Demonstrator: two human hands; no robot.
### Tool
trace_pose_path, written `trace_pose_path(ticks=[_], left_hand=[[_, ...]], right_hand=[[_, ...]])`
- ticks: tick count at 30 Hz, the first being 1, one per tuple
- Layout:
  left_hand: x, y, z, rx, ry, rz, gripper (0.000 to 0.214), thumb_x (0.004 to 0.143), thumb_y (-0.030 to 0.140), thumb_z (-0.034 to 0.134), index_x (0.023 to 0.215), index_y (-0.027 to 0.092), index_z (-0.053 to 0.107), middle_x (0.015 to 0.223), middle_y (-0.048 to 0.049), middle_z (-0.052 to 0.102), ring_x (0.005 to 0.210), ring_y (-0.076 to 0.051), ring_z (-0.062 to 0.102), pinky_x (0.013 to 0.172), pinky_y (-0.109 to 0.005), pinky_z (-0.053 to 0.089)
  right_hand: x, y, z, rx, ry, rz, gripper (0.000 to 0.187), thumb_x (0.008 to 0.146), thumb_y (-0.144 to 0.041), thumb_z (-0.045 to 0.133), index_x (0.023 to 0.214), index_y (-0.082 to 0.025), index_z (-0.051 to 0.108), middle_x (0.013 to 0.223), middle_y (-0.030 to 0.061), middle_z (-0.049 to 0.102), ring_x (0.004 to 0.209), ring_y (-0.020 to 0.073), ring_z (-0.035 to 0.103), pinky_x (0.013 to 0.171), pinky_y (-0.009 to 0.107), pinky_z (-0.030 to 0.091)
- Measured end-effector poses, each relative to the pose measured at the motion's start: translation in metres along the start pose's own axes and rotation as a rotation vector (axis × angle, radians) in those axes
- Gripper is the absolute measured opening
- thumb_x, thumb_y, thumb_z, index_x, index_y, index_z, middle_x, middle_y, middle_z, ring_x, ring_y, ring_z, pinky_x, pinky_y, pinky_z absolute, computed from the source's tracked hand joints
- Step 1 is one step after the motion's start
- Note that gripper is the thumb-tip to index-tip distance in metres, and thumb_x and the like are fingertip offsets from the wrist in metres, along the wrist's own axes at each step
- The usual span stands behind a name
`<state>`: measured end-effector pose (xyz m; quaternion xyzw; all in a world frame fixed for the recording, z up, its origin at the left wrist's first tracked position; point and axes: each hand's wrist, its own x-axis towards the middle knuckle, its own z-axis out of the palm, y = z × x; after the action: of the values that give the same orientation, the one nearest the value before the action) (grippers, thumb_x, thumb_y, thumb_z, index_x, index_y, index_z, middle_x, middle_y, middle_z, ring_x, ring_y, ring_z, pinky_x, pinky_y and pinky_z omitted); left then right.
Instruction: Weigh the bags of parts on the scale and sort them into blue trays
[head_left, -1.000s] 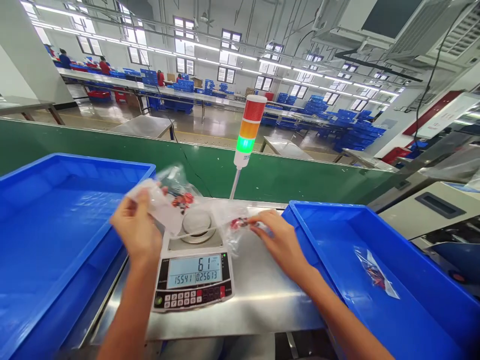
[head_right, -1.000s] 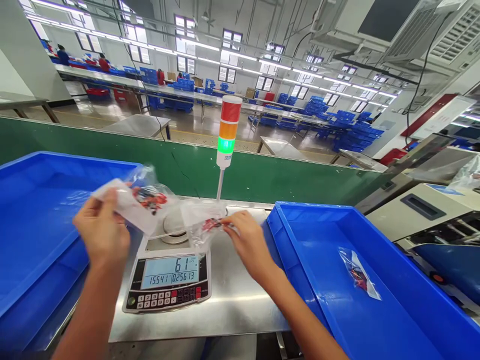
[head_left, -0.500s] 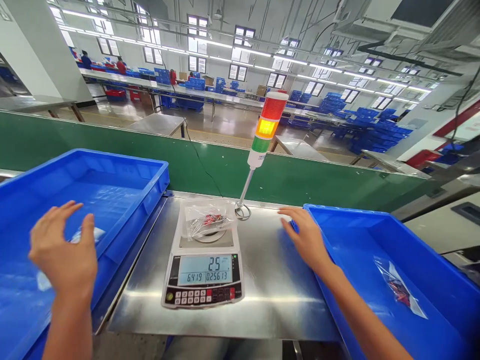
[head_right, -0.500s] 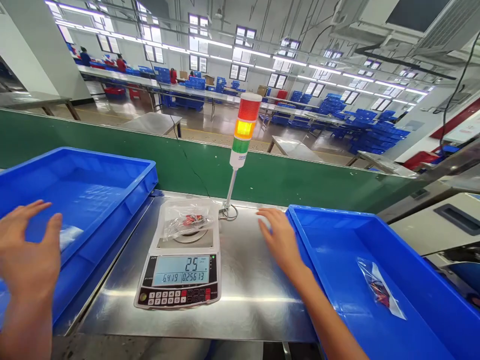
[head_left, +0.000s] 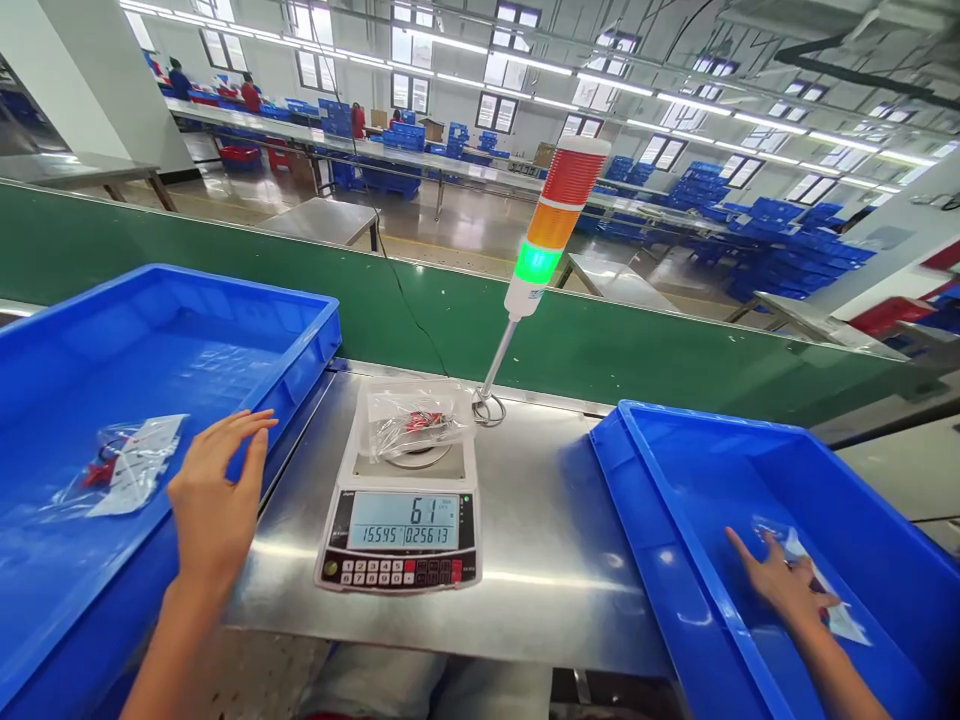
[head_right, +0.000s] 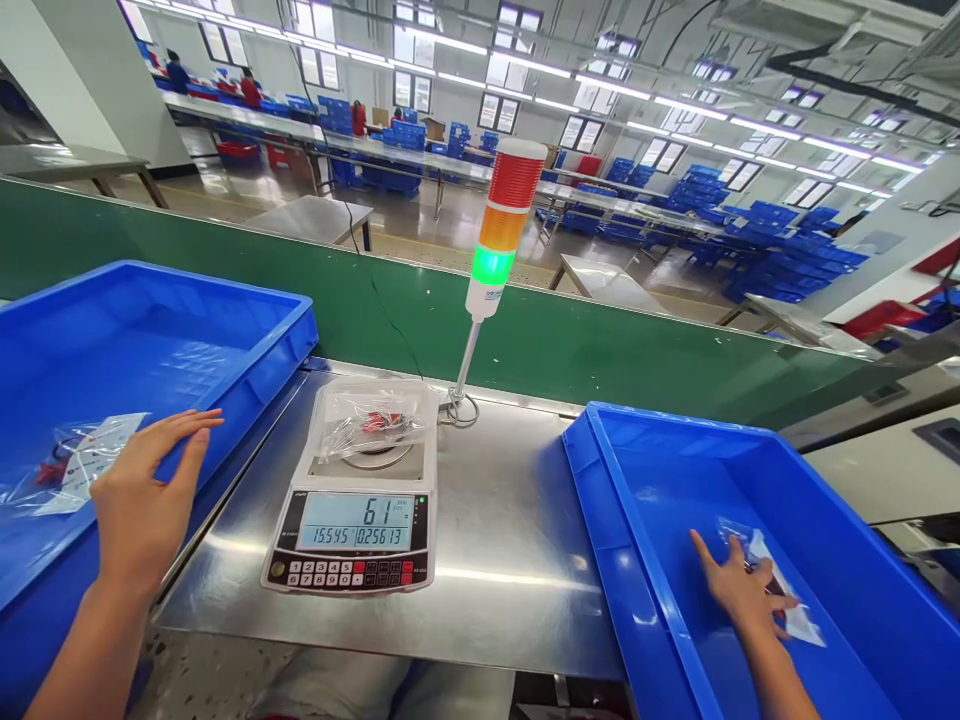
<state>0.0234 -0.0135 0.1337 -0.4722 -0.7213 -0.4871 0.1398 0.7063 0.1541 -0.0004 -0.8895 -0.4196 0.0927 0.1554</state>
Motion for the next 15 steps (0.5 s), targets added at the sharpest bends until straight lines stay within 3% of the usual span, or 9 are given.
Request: trace_pose_path(ticks=[3, 6, 8, 12, 15], left_hand=[[-0.003, 0.002, -0.001, -0.003, -0.035, -0.013, 0.036, 0.097, 0.049, 0.051, 0.097, 0.021, 0.073, 0.106, -0.0067, 0.075, 0.112, -0.027, 0.067, 0.105, -0.045, 0.050], [-0.006, 0.007, 0.003, -0.027, -0.078, -0.028, 0.034, 0.097, 0.047, 0.052, 0.097, 0.020, 0.073, 0.107, -0.0064, 0.075, 0.111, -0.026, 0.068, 0.104, -0.043, 0.051], [-0.007, 0.014, 0.007, -0.062, -0.102, -0.001, 0.031, 0.098, 0.045, 0.053, 0.099, 0.020, 0.072, 0.108, -0.0054, 0.074, 0.111, -0.025, 0.067, 0.104, -0.041, 0.051], [-0.010, 0.037, 0.021, -0.141, -0.245, 0.210, 0.023, 0.102, 0.039, 0.054, 0.108, 0.023, 0.069, 0.117, -0.0032, 0.071, 0.119, -0.022, 0.063, 0.108, -0.039, 0.049], [-0.016, 0.048, 0.034, -0.150, -0.421, 0.380, 0.029, 0.103, 0.042, 0.053, 0.123, 0.024, 0.062, 0.130, -0.0047, 0.066, 0.132, -0.023, 0.054, 0.111, -0.043, 0.048]], right_hand=[[-0.004, -0.002, 0.014, -0.069, 0.047, -0.161, 0.074, 0.088, -0.061, 0.036, 0.138, -0.014, 0.062, 0.159, 0.0239, 0.036, 0.148, 0.0583, 0.016, 0.105, 0.082, 0.030], [-0.011, -0.008, 0.013, -0.111, 0.071, -0.348, 0.059, 0.088, -0.038, 0.032, 0.130, -0.014, 0.067, 0.144, 0.0246, 0.053, 0.136, 0.0544, 0.041, 0.095, 0.075, 0.044], [-0.016, -0.012, 0.008, -0.138, 0.063, -0.428, 0.058, 0.086, -0.032, 0.032, 0.129, -0.017, 0.068, 0.140, 0.0220, 0.058, 0.123, 0.0524, 0.053, 0.088, 0.071, 0.048], [-0.031, -0.024, -0.011, -0.061, 0.111, -0.428, 0.061, 0.088, -0.047, 0.033, 0.132, -0.020, 0.066, 0.128, 0.0249, 0.065, 0.101, 0.0482, 0.066, 0.079, 0.062, 0.051], [-0.053, -0.042, -0.036, 0.067, 0.155, -0.313, 0.077, 0.082, -0.063, 0.037, 0.135, -0.013, 0.062, 0.106, 0.0275, 0.071, 0.108, 0.0519, 0.065, 0.087, 0.065, 0.050]])
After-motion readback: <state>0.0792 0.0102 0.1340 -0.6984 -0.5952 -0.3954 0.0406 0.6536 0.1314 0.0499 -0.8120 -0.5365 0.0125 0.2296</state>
